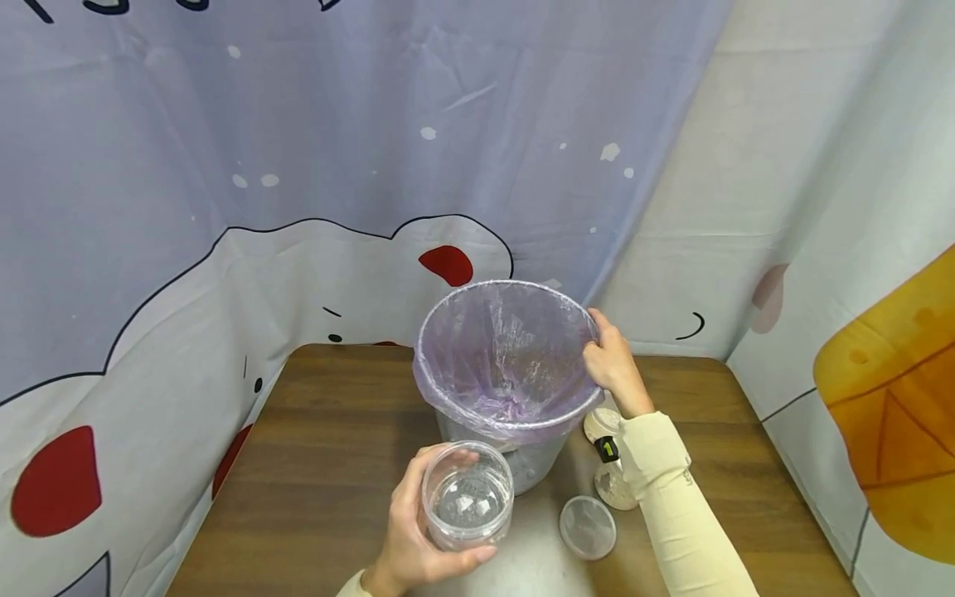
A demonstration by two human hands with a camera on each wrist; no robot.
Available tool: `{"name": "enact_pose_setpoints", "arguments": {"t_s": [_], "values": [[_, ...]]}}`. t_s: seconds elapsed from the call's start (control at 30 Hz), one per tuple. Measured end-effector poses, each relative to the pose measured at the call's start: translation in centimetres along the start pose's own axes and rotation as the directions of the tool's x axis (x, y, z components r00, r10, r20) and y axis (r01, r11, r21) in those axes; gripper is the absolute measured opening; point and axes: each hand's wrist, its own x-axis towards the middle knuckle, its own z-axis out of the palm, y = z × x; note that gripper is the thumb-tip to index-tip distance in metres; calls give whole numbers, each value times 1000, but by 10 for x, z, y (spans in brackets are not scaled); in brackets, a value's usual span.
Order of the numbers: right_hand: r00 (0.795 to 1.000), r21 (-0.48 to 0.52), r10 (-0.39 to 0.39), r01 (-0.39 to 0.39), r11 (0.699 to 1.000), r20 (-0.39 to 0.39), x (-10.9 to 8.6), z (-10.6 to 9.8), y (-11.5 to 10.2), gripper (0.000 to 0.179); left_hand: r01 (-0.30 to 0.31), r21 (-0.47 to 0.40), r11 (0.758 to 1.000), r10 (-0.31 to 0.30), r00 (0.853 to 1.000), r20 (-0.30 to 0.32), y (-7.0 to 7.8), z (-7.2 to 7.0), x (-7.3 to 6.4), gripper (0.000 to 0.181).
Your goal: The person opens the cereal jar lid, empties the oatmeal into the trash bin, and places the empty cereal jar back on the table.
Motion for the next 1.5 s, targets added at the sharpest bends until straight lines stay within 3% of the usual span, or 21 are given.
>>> {"name": "enact_pose_setpoints", "arguments": {"t_s": [0.43,0.63,0.77,1.0,1.2,1.27,1.5], "values": [[1000,-9,-17,17,1000,-8,0,1,0,62,98,66,993,-100,995,19,-2,4,-14,89],[1000,-17,-27,27,999,-11,0,1,-1,62,160,73,984,-164,985,46,-5,11,-19,91],[999,-27,-31,30,999,-13,0,1,0,63,238,97,966,-245,968,59,-9,16,-29,93],[1000,-2,-28,28,1000,-9,-1,0,1,64,325,147,934,-339,937,87,-35,24,-53,100],[999,20,-45,46,999,-24,-1,1,1,64,379,238,895,-411,906,104,-44,32,-57,99],[998,20,-52,53,998,-31,-1,1,2,64,408,272,872,-448,888,102,-47,34,-58,99],[997,25,-62,63,998,-38,-2,2,2,63,476,277,834,-522,844,121,-54,43,-62,98]]}}
